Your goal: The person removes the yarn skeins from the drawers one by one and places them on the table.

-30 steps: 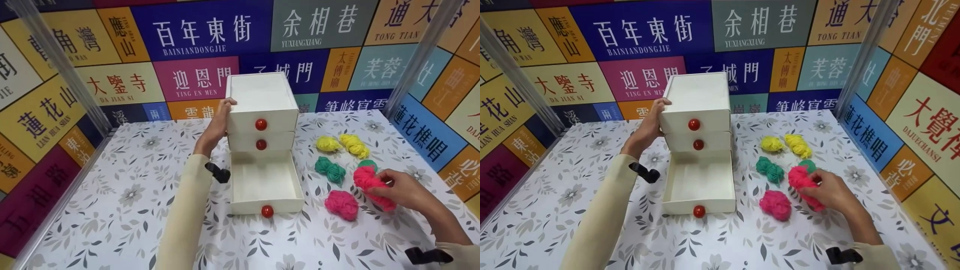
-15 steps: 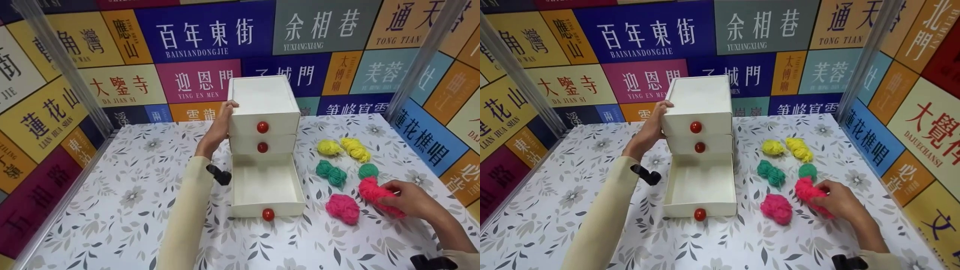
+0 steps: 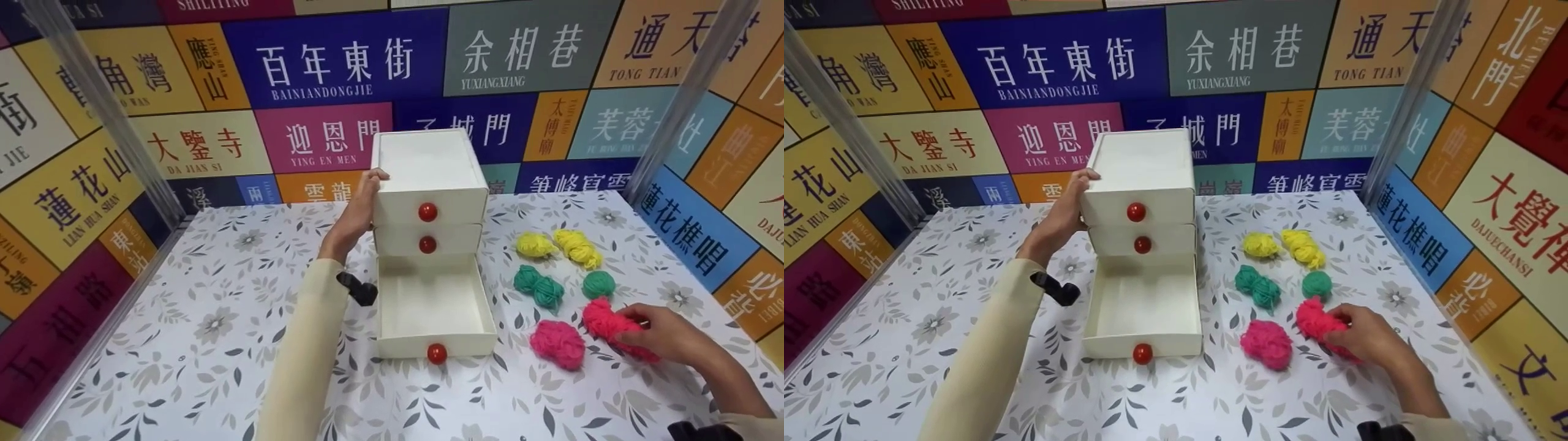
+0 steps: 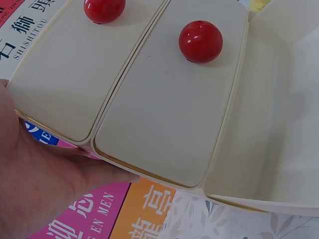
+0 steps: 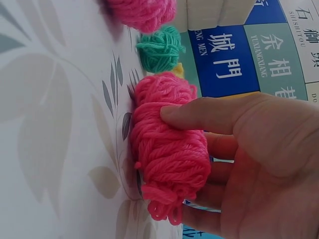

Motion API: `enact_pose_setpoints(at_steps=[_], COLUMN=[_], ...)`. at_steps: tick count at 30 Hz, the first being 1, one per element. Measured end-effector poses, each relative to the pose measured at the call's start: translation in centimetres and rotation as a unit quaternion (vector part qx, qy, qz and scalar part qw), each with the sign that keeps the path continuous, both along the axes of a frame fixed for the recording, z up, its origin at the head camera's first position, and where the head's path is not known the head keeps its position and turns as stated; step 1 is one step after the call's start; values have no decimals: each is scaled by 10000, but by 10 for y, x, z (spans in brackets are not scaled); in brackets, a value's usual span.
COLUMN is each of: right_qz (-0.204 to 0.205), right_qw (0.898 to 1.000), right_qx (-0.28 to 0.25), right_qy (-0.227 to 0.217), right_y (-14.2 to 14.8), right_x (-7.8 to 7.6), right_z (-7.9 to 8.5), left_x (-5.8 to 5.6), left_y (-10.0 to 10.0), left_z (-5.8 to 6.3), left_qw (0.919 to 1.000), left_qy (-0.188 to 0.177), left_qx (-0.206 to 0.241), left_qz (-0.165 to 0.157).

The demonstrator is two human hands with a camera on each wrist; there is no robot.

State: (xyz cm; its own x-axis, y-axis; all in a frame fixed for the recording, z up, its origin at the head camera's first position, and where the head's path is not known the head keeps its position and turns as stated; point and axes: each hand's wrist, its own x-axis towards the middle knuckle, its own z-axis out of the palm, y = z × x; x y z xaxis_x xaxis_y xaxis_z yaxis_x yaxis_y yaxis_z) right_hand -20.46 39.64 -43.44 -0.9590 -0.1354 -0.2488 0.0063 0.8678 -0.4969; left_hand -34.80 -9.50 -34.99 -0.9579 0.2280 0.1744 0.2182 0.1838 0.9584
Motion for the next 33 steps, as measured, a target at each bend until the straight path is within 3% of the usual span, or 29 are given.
enact_pose_setpoints(at_steps=[12,15,22,33], right_qz=[-241,-473,-749,-742], right_qw=[9997,9988,9929,9889], right_qx=[-14,-23,-360,-759], right_qy=[-16,110,852,1038], right_y=[-11,-22,-58,-101], right_x=[3,7,17,31], right_z=[11,18,29,43], left_x=[-1,-2,-1,-1], left_y=[-1,-1,0,0], left_z=[0,0,-2,-1], left_qw=[9999,9998,10000,10000], left_qy=[-33,-75,-56,-43], left_qx=[122,158,82,14], left_qz=[-73,-56,-1,35])
